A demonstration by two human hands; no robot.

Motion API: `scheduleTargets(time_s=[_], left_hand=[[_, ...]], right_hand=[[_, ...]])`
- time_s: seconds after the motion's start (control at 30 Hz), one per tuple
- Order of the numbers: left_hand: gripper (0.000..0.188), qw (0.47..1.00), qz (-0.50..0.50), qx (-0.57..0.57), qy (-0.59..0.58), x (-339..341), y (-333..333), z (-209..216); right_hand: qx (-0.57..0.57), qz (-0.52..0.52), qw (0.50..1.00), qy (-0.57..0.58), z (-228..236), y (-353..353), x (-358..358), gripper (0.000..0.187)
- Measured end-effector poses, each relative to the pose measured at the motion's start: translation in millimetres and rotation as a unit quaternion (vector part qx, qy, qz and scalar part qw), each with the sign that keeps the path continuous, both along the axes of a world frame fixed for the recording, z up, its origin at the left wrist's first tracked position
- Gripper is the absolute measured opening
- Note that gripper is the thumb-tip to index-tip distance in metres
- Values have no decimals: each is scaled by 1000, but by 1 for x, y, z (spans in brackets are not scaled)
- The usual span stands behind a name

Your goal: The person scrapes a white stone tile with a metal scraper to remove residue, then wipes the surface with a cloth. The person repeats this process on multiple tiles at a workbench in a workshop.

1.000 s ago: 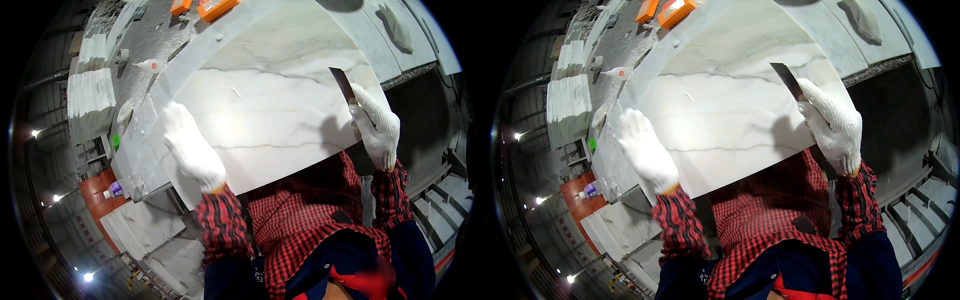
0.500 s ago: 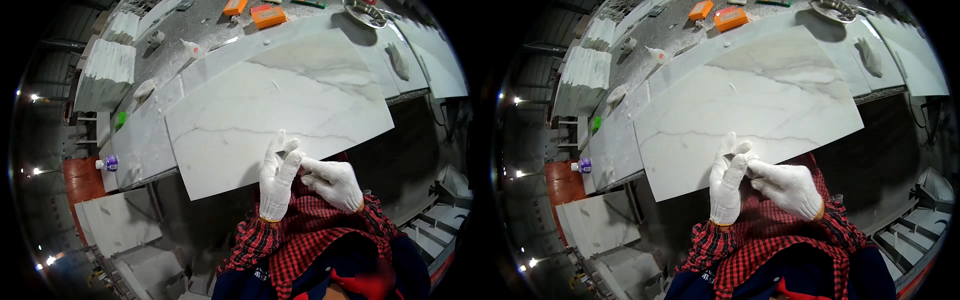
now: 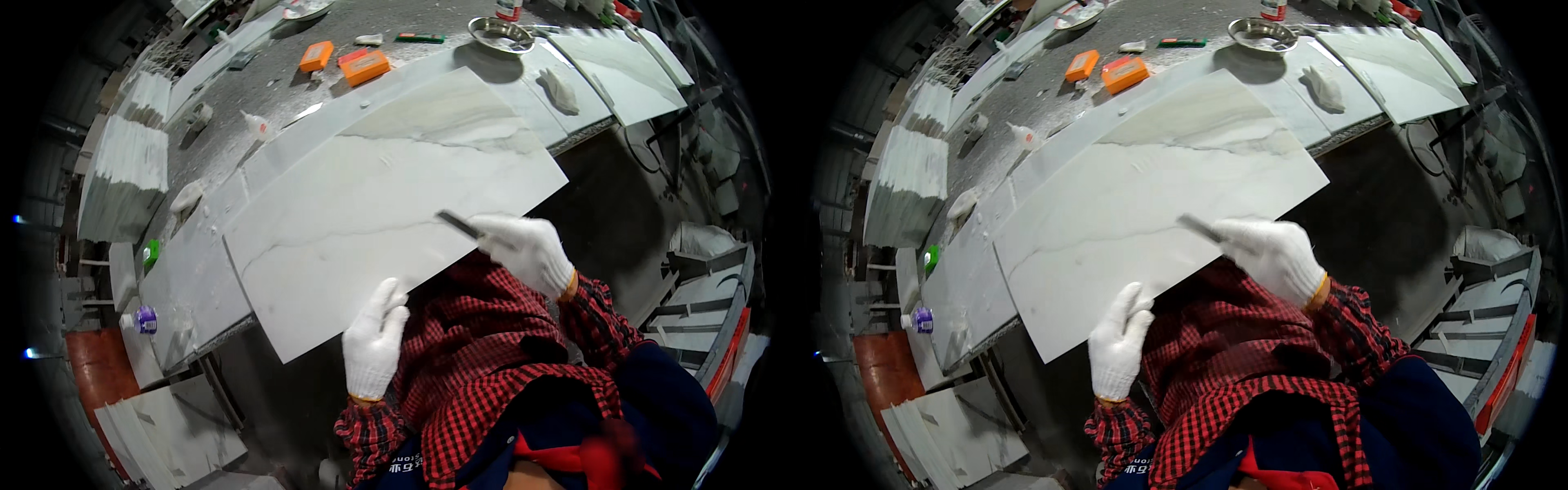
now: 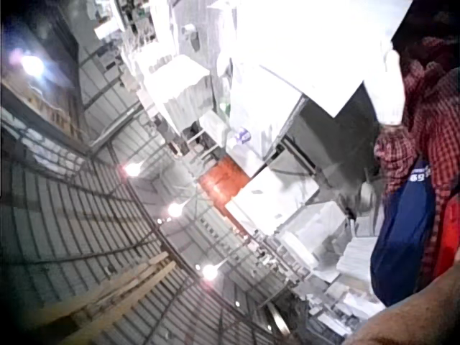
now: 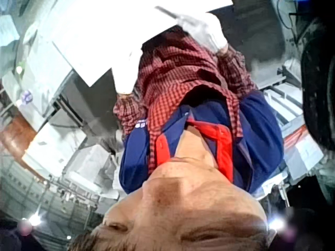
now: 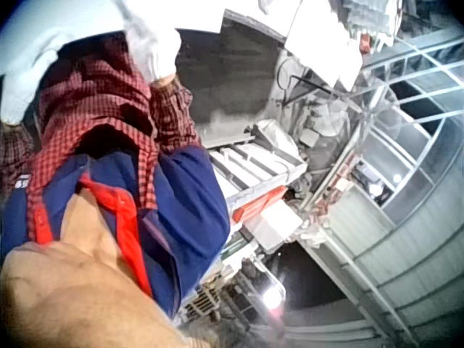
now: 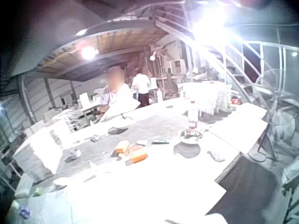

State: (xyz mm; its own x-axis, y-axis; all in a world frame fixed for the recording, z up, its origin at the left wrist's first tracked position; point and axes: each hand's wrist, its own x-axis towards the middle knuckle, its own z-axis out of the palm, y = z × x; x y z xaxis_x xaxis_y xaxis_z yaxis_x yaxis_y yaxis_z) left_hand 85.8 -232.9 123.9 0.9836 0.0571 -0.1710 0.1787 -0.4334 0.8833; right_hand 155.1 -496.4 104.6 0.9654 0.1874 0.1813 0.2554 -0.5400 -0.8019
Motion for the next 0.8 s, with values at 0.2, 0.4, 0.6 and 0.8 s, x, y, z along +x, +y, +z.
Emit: scheduleTargets(time_s=[0.2,0.4,0.6,0.8], left_hand=[[30,974,224,34,13,20,28,-2],[59,960,191,190,-78,50,70,-13],[98,932,-71,336,-119,50,31,-9],[89,876,-190,426,-123,46,-8,-33]], right_hand=[[-174,-91,980,37,-7,-38,31,36],[-209,-54,972,89,-4,-49,41,42],[-210,-40,972,99,0,-43,49,46],[-186,-23,980,71,3,-23,70,47]])
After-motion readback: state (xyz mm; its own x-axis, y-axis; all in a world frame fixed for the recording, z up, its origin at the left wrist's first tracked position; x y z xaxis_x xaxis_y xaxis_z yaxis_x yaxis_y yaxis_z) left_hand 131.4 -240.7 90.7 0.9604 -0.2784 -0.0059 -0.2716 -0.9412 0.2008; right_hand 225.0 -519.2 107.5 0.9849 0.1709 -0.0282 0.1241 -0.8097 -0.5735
